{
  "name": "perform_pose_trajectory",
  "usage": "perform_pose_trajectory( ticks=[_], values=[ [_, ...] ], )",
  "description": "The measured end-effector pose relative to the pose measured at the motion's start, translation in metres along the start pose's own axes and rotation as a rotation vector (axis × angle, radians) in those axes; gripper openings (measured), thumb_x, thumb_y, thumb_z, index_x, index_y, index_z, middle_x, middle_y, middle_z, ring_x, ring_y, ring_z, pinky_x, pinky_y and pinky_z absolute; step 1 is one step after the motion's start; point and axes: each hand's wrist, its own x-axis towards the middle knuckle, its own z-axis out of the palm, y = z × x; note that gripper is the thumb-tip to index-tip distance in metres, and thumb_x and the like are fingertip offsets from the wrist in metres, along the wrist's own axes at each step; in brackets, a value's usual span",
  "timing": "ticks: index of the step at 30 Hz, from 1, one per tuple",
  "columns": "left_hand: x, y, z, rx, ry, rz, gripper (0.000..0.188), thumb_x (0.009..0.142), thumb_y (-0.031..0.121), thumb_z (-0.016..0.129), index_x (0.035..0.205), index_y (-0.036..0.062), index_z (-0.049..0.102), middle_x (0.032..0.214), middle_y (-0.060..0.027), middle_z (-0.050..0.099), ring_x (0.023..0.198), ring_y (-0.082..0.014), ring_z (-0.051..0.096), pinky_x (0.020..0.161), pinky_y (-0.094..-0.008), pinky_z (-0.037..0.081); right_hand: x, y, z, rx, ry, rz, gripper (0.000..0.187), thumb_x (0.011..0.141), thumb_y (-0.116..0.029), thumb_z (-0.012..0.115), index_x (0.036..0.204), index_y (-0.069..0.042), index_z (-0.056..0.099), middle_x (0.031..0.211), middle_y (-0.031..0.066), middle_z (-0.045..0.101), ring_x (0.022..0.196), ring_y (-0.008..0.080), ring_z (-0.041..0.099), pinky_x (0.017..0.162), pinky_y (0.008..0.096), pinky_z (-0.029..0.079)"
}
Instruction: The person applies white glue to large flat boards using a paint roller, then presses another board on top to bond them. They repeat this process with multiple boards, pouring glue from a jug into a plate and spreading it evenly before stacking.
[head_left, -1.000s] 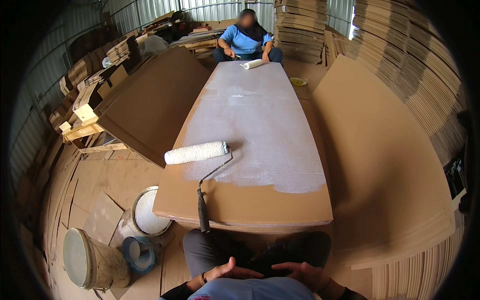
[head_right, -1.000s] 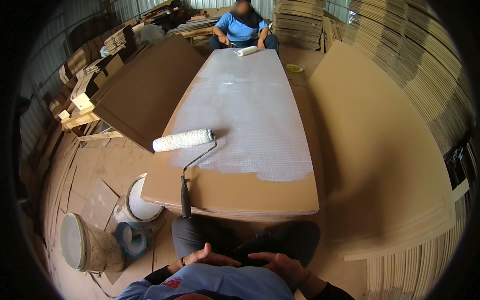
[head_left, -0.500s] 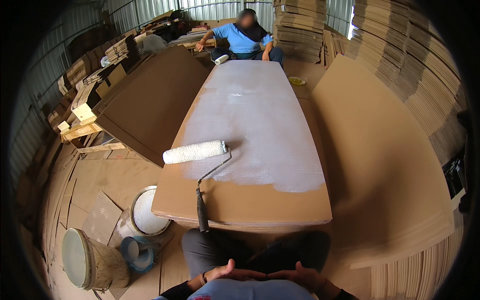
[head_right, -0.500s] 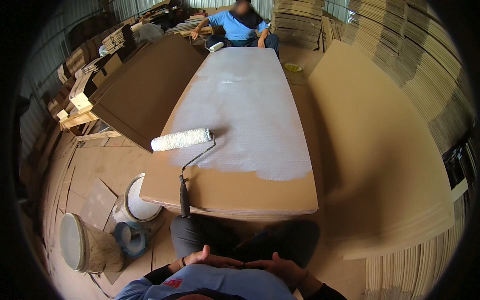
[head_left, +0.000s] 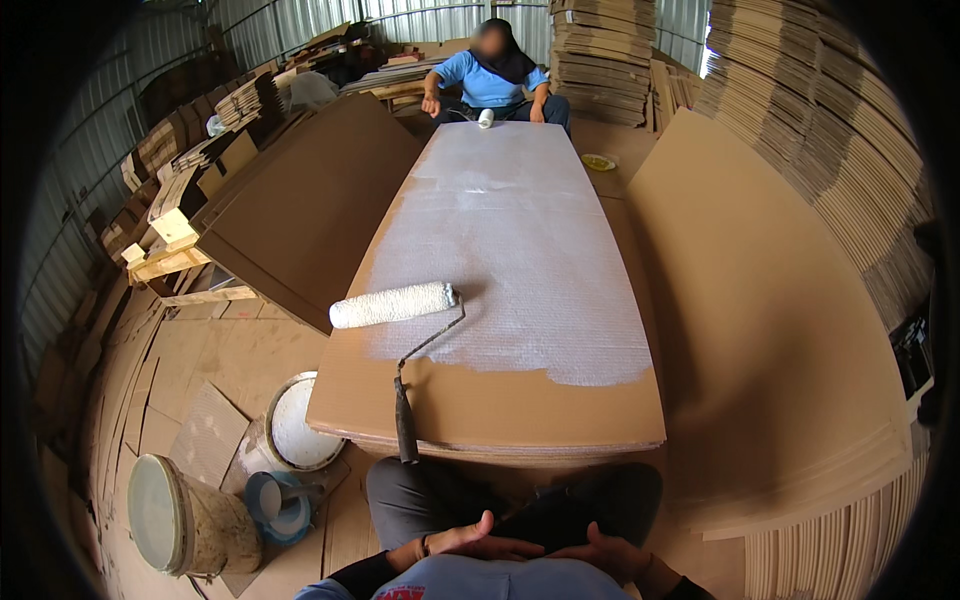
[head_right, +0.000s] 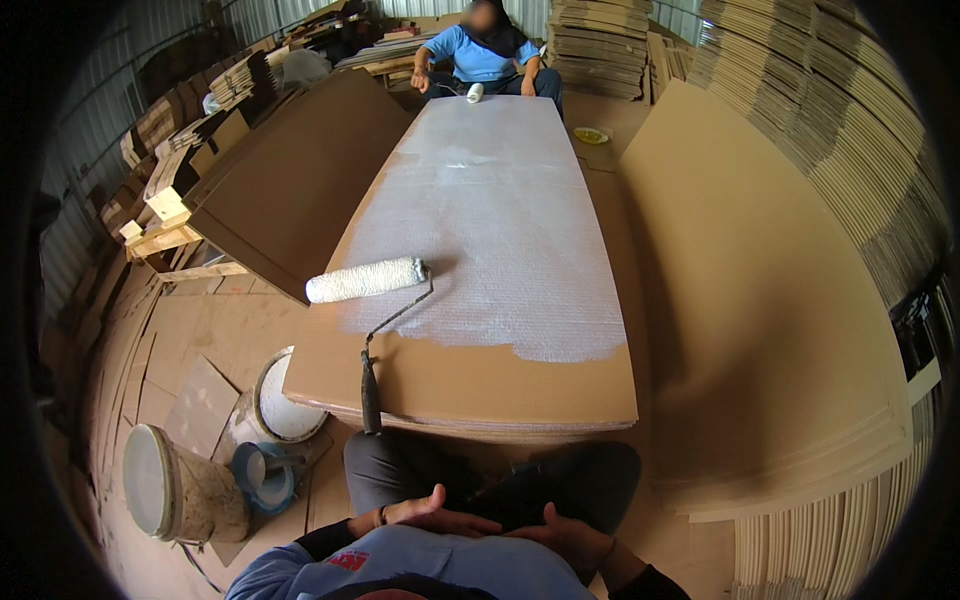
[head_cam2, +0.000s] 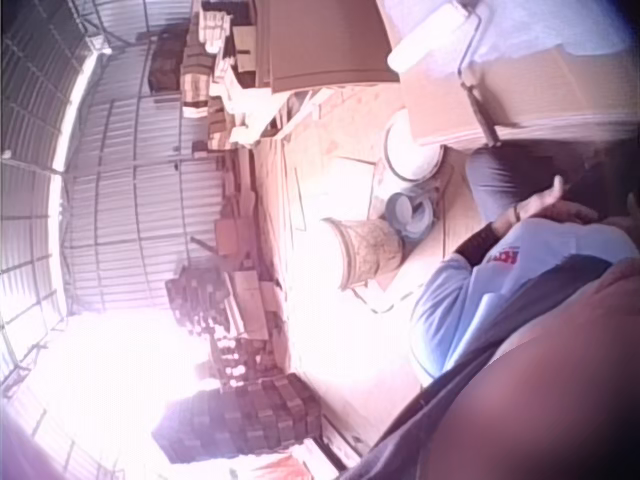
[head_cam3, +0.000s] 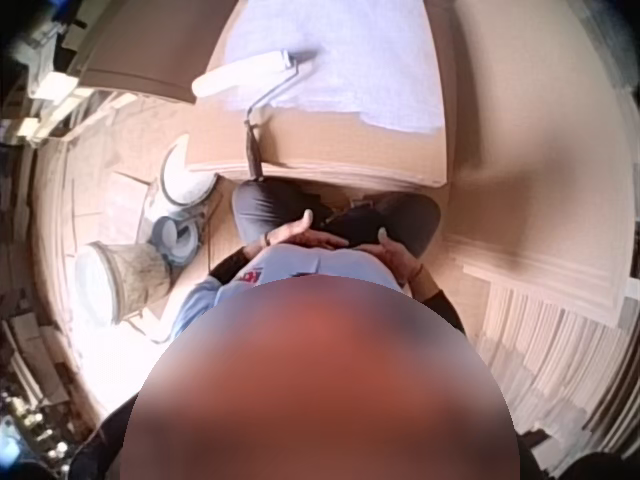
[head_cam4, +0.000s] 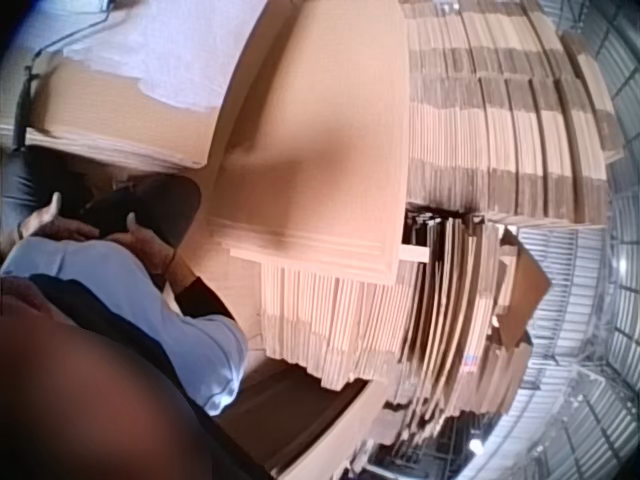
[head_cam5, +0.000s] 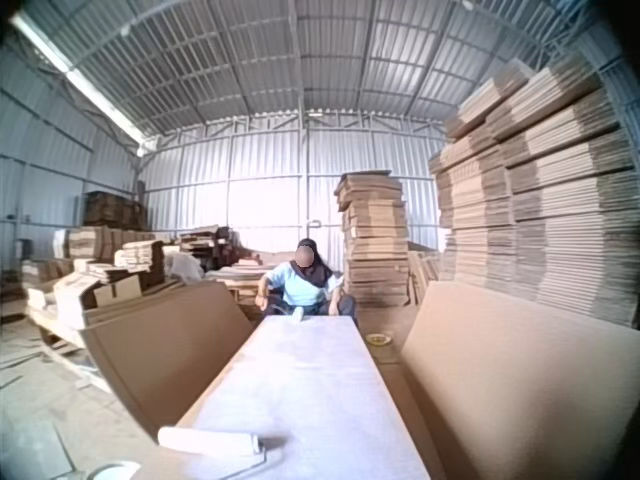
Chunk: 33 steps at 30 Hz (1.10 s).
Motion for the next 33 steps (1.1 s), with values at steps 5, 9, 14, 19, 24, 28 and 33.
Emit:
perform_pose_trajectory(
  ticks=[5,9,14,19,24,28,33],
  values=[
    [0.008,0.004,0.007,0.033,0.028,-0.007,0.113,0.074,0.085,0.028,0.147,-0.0006,0.016,0.151,-0.0184,0.023,0.140,-0.0245,0.023,0.114,-0.0377,0.016,-0.007,-0.019,-0.006,-0.224,0.046,-0.018,0.096,0.085,-0.075,0.024,0.140,0.003,0.034,0.135,0.0180,0.047,0.127,0.0266,0.044,0.107,0.0400,0.031],
    [0.028,0.005,-0.004,0.161,-0.063,-0.019,0.110,0.076,0.083,0.027,0.146,-0.0015,0.017,0.152,-0.0167,0.021,0.140,-0.0233,0.021,0.115,-0.0367,0.015,-0.032,-0.070,0.007,-0.563,0.277,-0.422,0.078,0.093,-0.063,0.026,0.131,0.002,0.047,0.118,0.0180,0.060,0.109,0.0254,0.058,0.096,0.0380,0.043],
    [0.038,-0.007,-0.014,0.048,-0.219,-0.031,0.098,0.083,0.075,0.028,0.146,-0.0004,0.022,0.151,-0.0113,0.024,0.140,-0.0194,0.022,0.114,-0.0336,0.016,0.023,-0.111,0.071,-1.282,0.416,-1.087,0.043,0.088,-0.027,0.062,0.123,-0.003,0.056,0.108,0.0153,0.065,0.100,0.0241,0.063,0.087,0.0342,0.049],
    [0.007,-0.003,-0.003,0.331,0.224,-0.061,0.088,0.086,0.071,0.031,0.138,0.0006,0.039,0.138,-0.0109,0.045,0.125,-0.0176,0.043,0.106,-0.0309,0.032,0.113,-0.128,0.117,-2.003,0.401,-1.268,0.061,0.077,-0.032,0.070,0.130,-0.010,0.051,0.139,0.0135,0.043,0.129,0.0300,0.039,0.108,0.0438,0.030],
    [-0.021,-0.002,0.007,0.436,0.424,0.108,0.079,0.089,0.066,0.035,0.130,0.0007,0.049,0.126,-0.0087,0.056,0.113,-0.0151,0.053,0.097,-0.0289,0.041,0.159,-0.130,0.124,-2.188,0.317,-1.062,0.067,0.074,-0.030,0.073,0.134,-0.013,0.047,0.147,0.0121,0.033,0.137,0.0292,0.027,0.112,0.0470,0.022],
    [-0.020,-0.009,-0.004,0.424,0.417,0.236,0.078,0.089,0.065,0.037,0.132,0.0005,0.047,0.129,-0.0085,0.054,0.116,-0.0149,0.051,0.100,-0.0300,0.039,0.175,-0.128,0.122,-2.209,0.340,-1.052,0.069,0.075,-0.025,0.072,0.136,-0.013,0.044,0.145,0.0131,0.033,0.136,0.0305,0.028,0.111,0.0473,0.024],
    [-0.001,-0.027,-0.032,0.103,0.039,0.238,0.081,0.088,0.065,0.040,0.136,0.0002,0.044,0.136,-0.0086,0.048,0.123,-0.0152,0.044,0.104,-0.0296,0.034,0.197,-0.138,0.129,-2.278,0.477,-1.040,0.056,0.077,-0.022,0.070,0.127,-0.008,0.051,0.143,0.0119,0.035,0.135,0.0300,0.029,0.110,0.0480,0.026]
  ],
)
